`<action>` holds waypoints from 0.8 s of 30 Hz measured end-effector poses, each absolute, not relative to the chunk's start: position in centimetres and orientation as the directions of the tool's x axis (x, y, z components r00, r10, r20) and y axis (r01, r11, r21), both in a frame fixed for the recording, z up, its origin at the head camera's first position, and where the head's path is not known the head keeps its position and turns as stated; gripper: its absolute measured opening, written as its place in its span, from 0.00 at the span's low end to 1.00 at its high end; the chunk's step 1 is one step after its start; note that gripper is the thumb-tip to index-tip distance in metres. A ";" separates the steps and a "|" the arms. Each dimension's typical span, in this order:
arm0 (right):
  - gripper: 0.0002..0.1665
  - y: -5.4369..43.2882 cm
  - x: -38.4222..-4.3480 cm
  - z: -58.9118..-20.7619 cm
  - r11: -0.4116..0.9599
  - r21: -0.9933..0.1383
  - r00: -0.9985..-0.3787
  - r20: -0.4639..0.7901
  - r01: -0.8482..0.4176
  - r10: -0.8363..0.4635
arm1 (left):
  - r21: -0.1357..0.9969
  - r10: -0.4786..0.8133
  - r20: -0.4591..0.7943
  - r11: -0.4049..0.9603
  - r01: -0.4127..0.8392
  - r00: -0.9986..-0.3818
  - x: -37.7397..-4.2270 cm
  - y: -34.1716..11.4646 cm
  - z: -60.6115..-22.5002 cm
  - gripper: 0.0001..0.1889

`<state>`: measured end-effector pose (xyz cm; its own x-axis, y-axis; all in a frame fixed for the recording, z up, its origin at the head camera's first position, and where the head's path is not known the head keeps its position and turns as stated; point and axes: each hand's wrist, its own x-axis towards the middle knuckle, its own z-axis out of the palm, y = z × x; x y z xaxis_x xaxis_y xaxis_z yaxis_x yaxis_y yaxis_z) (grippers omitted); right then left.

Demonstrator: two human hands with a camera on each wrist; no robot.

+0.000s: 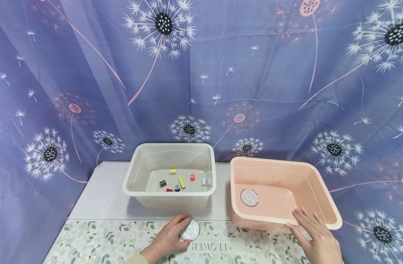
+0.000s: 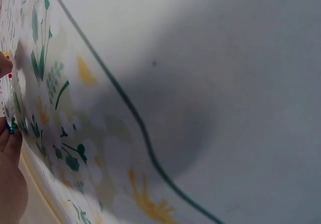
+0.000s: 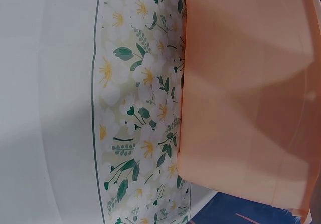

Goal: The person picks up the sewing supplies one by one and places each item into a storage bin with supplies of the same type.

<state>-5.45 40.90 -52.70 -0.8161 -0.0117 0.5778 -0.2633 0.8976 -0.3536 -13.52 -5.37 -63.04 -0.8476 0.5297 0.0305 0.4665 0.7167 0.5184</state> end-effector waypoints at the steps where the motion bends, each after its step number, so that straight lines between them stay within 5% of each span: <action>1: 0.37 40.9 -5.4 -52.7 0.896 -0.353 -0.813 0.583 -0.268 -0.014 | 0.515 0.532 0.031 0.717 0.470 -0.846 -13.5 -5.4 -63.1 0.43; 24: 0.33 40.9 -5.4 -52.5 0.903 -0.352 -0.827 0.563 -0.246 -0.005 | 0.463 0.541 0.217 0.676 0.573 -0.813 -12.7 -4.7 -62.5 0.40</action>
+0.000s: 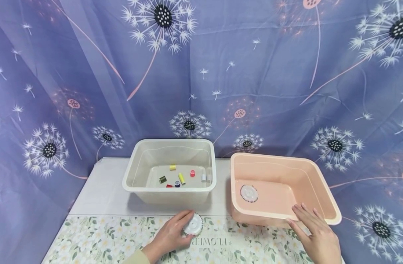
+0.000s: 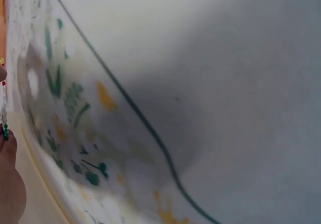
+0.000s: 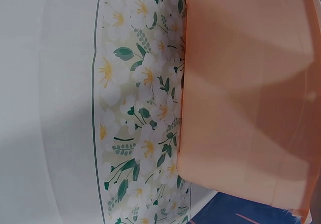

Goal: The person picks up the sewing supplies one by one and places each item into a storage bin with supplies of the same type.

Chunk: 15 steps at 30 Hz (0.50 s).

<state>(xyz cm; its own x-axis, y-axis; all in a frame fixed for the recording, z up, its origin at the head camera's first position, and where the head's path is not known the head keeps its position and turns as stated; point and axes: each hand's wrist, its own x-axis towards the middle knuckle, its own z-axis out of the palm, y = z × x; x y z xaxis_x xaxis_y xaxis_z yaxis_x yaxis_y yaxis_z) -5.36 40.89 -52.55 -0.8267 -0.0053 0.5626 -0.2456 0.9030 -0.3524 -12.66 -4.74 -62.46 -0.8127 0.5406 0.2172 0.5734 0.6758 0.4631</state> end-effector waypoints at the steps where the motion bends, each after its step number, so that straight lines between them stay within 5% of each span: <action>1: 0.33 40.9 -5.4 -52.5 0.902 -0.353 -0.826 0.564 -0.247 -0.006 | 0.469 0.537 0.225 0.672 0.573 -0.813 -12.6 -4.6 -62.3 0.41; 15: 0.35 40.9 -5.4 -52.6 0.901 -0.348 -0.816 0.578 -0.261 -0.013 | 0.470 0.527 0.415 0.573 0.671 -0.741 -11.9 -3.4 -59.8 0.45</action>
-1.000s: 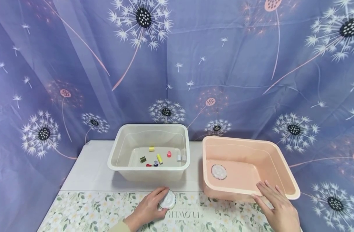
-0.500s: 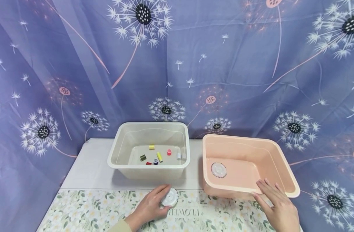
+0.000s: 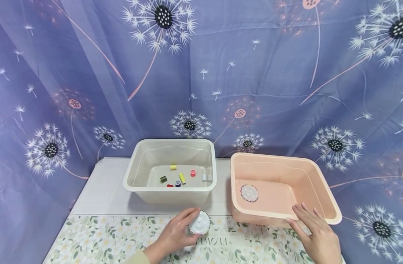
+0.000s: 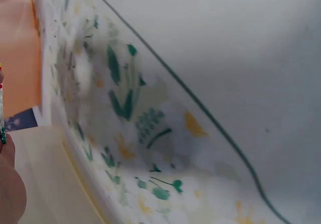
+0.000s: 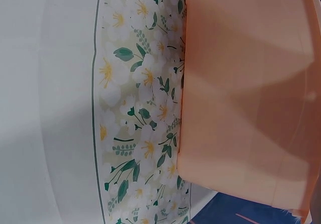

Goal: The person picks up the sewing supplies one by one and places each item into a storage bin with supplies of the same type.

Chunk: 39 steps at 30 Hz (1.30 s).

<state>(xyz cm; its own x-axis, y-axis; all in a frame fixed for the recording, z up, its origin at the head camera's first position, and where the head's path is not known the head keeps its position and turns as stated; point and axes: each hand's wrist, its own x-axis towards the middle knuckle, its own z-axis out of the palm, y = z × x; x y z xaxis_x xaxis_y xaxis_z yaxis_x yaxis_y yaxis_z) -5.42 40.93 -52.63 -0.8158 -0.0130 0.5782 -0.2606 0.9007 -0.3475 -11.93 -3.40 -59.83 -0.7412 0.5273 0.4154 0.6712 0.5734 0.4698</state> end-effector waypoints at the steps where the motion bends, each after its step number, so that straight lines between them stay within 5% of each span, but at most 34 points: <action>1: 0.35 40.9 -5.4 -52.6 0.901 -0.346 -0.815 0.580 -0.262 -0.014 | 0.460 0.526 0.431 0.571 0.680 -0.733 -11.9 -3.3 -59.7 0.45; 39: 0.35 41.0 -5.3 -52.6 0.901 -0.342 -0.820 0.572 -0.267 -0.026 | 0.557 0.510 0.441 0.490 0.671 -0.739 -12.5 -0.3 -53.4 0.47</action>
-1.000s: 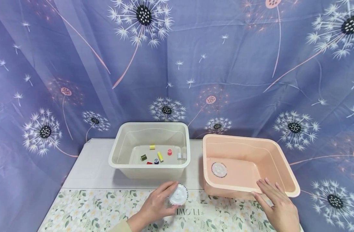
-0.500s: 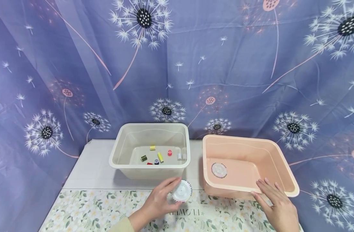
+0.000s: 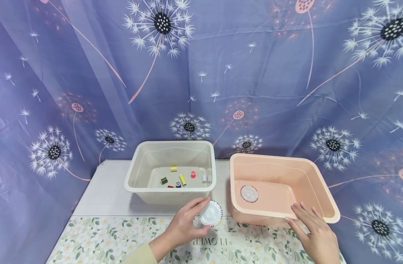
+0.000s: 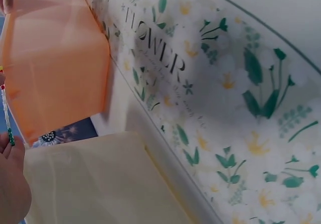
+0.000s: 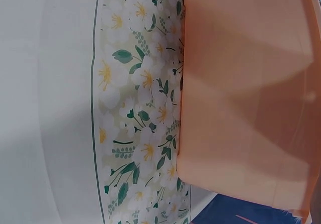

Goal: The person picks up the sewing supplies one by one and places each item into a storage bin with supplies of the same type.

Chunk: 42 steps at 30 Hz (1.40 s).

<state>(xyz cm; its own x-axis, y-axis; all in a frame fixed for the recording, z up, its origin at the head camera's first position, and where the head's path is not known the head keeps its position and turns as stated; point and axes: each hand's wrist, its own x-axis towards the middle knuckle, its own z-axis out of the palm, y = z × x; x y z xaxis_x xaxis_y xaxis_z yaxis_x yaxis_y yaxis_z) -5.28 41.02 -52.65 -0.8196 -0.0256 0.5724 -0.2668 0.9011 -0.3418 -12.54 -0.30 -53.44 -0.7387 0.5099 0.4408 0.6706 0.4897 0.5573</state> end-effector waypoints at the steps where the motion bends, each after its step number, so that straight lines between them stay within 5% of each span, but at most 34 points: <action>1: 0.35 41.0 -5.3 -52.7 0.901 -0.341 -0.817 0.576 -0.270 -0.027 | 0.549 0.512 0.446 0.491 0.676 -0.734 -12.6 -0.2 -53.3 0.47; 16: 0.32 41.1 -5.4 -52.6 0.900 -0.344 -0.805 0.593 -0.268 -0.013 | 0.465 0.542 0.516 0.474 0.748 -0.664 -13.9 1.3 -51.9 0.44; 42: 0.34 41.2 -5.3 -52.9 0.892 -0.318 -0.770 0.637 -0.320 -0.049 | 0.441 0.571 0.476 0.502 0.744 -0.668 -16.2 3.6 -49.2 0.44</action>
